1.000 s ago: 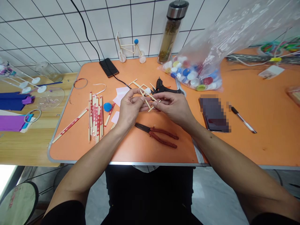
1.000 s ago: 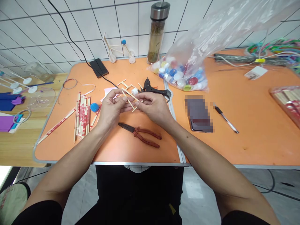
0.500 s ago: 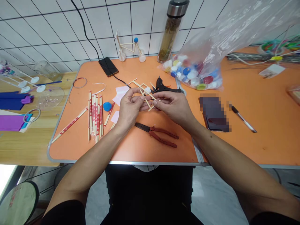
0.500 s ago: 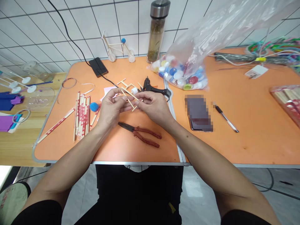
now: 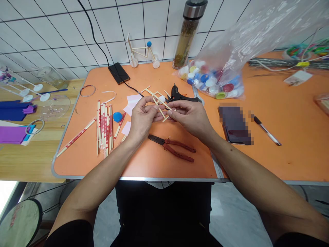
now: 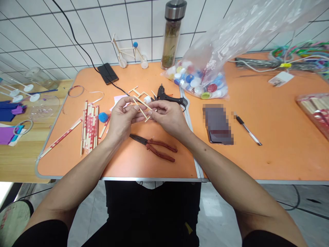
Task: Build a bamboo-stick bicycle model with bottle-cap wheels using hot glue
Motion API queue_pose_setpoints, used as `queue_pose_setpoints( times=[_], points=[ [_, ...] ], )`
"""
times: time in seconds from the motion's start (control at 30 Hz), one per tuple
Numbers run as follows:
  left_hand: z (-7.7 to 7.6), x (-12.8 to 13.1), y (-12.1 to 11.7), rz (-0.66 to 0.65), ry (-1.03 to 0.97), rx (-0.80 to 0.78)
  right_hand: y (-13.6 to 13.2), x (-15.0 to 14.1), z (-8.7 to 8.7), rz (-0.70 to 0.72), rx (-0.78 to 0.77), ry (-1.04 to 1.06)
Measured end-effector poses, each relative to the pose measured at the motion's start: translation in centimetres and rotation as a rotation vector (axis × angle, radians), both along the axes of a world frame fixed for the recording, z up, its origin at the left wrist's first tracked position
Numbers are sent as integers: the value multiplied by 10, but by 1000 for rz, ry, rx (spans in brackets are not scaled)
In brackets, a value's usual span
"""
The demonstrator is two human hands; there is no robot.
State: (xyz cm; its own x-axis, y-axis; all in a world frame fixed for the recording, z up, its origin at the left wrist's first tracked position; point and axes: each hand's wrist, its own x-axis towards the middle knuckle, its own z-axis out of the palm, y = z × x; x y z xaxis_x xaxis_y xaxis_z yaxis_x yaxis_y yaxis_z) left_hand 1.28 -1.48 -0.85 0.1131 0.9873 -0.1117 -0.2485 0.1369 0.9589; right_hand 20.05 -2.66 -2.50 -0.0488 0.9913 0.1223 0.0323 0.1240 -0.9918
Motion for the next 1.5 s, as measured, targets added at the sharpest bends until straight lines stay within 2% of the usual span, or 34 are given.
queue_pose_setpoints(
  times=[0.93, 1.33, 1.5],
  points=[
    [-5, -2, 1, -27, -32, 38, 0, 0, 1, -5, -18, -13],
    [-1, -7, 8, 26, 49, -16, 4, 5, -2, -53, -15, -56],
    [-3, -7, 11, -9, 85, -69, 3, 8, -2, -76, -12, -68]
  ],
)
